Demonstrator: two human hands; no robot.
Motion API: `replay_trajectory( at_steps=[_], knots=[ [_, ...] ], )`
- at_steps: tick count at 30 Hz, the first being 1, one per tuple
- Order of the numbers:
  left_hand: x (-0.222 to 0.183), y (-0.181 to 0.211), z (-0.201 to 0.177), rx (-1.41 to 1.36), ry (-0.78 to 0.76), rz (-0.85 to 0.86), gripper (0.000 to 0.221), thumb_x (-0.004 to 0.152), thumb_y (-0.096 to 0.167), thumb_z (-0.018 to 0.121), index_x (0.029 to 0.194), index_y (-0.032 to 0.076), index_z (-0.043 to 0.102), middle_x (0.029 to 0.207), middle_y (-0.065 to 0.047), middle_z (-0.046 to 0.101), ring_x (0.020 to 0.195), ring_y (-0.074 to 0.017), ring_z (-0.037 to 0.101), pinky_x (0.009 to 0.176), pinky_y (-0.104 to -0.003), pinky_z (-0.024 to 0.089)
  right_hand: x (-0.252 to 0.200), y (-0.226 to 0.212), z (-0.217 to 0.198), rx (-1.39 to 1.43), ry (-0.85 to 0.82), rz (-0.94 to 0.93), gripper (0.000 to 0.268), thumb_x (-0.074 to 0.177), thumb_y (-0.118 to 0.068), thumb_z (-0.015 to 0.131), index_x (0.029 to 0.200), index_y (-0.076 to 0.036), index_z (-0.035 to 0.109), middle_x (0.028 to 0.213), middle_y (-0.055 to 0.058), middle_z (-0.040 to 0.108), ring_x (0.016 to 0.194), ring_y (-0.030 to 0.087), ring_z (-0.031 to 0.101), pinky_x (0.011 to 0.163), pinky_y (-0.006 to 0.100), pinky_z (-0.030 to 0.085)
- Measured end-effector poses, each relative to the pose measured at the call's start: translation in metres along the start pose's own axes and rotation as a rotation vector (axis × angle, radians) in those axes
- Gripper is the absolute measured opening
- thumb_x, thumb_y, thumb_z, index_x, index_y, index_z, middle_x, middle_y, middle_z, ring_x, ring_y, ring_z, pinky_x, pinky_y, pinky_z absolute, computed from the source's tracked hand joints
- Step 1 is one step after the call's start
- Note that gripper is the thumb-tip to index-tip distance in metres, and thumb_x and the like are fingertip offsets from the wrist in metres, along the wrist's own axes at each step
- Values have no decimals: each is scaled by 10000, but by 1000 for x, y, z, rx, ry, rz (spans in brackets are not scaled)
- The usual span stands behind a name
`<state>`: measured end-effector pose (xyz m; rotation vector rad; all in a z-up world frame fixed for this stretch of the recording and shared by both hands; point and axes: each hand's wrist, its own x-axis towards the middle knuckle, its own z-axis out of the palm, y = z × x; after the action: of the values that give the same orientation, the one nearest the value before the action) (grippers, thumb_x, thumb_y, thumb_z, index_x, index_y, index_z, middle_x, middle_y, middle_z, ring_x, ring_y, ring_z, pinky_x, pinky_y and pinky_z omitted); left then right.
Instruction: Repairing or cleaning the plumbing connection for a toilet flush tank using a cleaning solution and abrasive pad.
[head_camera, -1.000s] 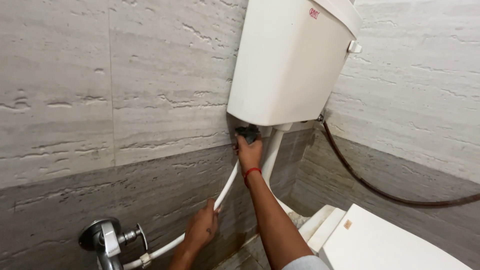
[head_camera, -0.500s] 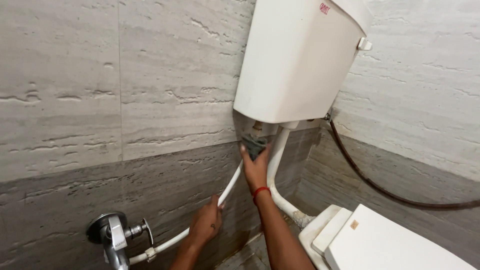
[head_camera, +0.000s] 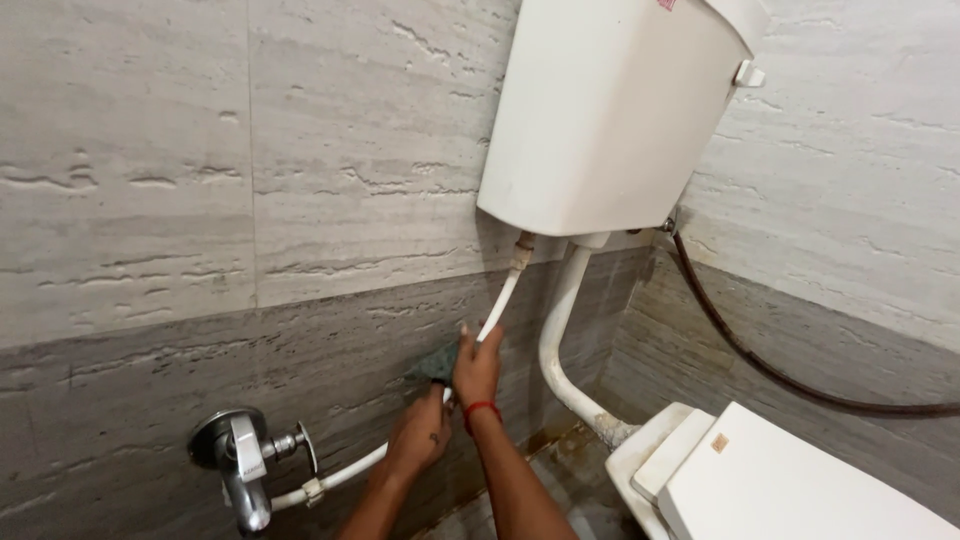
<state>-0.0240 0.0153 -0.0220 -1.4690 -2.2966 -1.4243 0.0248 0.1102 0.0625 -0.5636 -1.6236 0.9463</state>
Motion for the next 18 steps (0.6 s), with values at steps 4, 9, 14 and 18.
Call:
replay_trajectory(
  at_steps=[4, 9, 14, 18],
  knots=[
    [2, -22, 16, 11, 19, 54, 170, 882, 98, 579, 1022, 5, 606, 964, -299, 687, 963, -502, 637, 828, -585, 495, -28, -13, -17, -204, -104, 73, 445, 1010, -478, 548, 1169, -63, 551, 957, 265, 708, 894, 414, 698, 786, 485, 511],
    [-3, -7, 3, 3, 10, 42, 168, 921, 142, 574, 955, -8, 642, 959, -309, 673, 965, -505, 629, 810, -580, 496, -33, -21, -30, -381, -120, -25, 578, 1017, -591, 536, 1100, -19, 524, 991, 263, 654, 888, 433, 646, 756, 514, 485],
    [-2, -13, 11, -6, 27, 36, 195, 919, 166, 563, 985, 2, 645, 968, -298, 681, 965, -506, 631, 805, -588, 493, -38, -41, -32, -479, 102, 139, 818, 750, -701, 765, 1141, -28, 515, 994, 245, 686, 911, 454, 643, 761, 537, 494],
    [-2, -7, 6, -9, 22, -2, 204, 913, 174, 568, 999, 1, 631, 978, -304, 683, 974, -507, 630, 819, -589, 486, -28, -13, -20, -460, 38, 263, 752, 806, -703, 820, 1028, -11, 626, 919, 216, 744, 807, 345, 678, 756, 440, 535]
  ],
)
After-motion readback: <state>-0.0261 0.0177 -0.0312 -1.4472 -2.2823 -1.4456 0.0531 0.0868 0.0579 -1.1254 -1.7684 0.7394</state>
